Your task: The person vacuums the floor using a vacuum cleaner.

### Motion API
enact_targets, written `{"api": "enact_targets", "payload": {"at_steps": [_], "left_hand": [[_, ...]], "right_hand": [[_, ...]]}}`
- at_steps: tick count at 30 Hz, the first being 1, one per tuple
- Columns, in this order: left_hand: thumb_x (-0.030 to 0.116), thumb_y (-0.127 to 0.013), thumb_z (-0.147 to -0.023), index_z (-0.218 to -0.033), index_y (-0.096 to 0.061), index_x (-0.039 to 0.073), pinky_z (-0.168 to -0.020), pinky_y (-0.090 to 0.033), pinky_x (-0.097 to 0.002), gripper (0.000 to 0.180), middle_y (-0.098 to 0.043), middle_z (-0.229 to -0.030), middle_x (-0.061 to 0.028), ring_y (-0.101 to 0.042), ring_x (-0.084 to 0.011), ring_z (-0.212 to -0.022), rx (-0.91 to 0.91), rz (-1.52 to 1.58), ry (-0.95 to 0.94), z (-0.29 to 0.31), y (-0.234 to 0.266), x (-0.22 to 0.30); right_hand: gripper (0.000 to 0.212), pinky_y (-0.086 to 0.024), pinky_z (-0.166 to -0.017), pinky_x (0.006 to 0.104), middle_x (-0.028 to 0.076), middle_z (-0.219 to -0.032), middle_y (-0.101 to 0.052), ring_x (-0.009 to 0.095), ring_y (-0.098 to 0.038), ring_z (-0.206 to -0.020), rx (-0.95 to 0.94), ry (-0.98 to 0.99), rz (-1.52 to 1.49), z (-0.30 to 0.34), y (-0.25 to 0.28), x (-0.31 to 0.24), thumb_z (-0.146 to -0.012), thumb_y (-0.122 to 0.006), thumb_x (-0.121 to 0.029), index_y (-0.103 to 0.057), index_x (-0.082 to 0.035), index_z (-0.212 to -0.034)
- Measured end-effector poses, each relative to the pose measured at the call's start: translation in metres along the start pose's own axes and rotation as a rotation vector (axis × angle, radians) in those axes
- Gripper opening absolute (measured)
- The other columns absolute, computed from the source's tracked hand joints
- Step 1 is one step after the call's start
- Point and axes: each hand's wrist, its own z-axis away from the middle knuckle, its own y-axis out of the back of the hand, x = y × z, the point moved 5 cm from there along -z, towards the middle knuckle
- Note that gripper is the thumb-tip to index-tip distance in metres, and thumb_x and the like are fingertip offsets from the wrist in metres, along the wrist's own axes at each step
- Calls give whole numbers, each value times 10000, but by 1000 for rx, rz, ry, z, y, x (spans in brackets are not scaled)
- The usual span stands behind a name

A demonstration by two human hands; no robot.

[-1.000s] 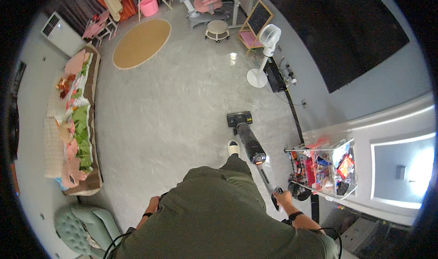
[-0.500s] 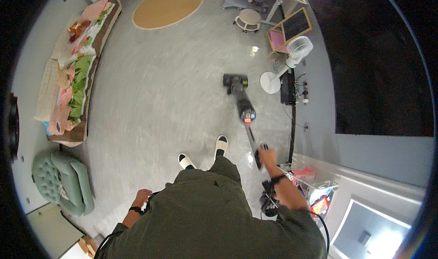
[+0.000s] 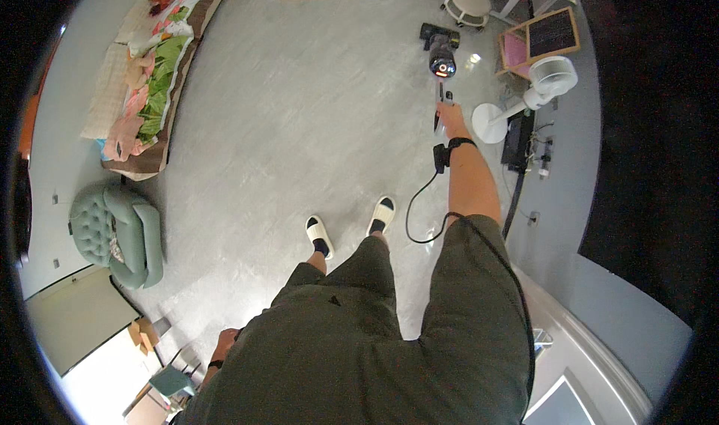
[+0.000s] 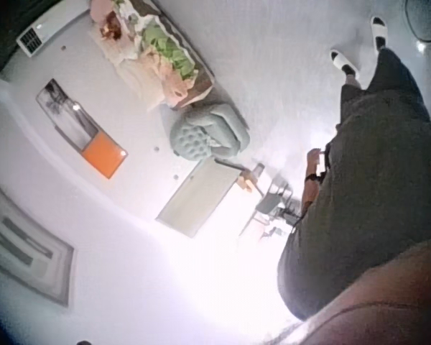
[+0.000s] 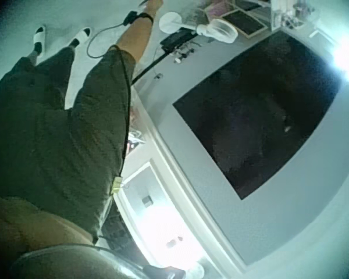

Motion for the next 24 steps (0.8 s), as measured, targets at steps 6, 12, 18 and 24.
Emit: {"api": "enact_targets", "payload": {"at_steps": [6,12,18,24], "left_hand": [[296,-506,-716,-768,-640,67,-610,-469,-384,270,-610,-725,-145,-594,-281,-698,-172,-127,-38,-32,-74,-81],[204,-498,-773,-856,-634,32,-474,-430,-314,235,-648,-791,-104,-551,-188,-558,-23,440,-15,-131,48,-81],[155,-474,-782,-889,-605,-17,-349,-342,-256,240,-663,-772,-101,-422,-111,-383,-97,820,261,-215,126,-101],[146,-483,-781,-857,-610,-9,-347,-341,-261,215,-661,-737,-92,-423,-115,-380,-182,664,149,-257,138,-119]], "right_hand": [[156,-333,-493,264,15,-609,-532,107,-454,-544,61,-55,5,103,14,71,-757,-587,-215,-560,-68,-711],[293,-402,-526,310,56,-635,-552,150,-510,-578,109,-181,298,328,37,187,-734,-656,-282,-529,-18,-751],[697,-425,-789,433,271,-952,-579,396,-540,-956,258,-505,614,586,39,252,-723,-557,-580,-549,63,-992],[619,-459,-662,411,240,-772,-599,360,-593,-765,359,-561,523,774,7,263,-727,-601,-527,-560,79,-851]]}}
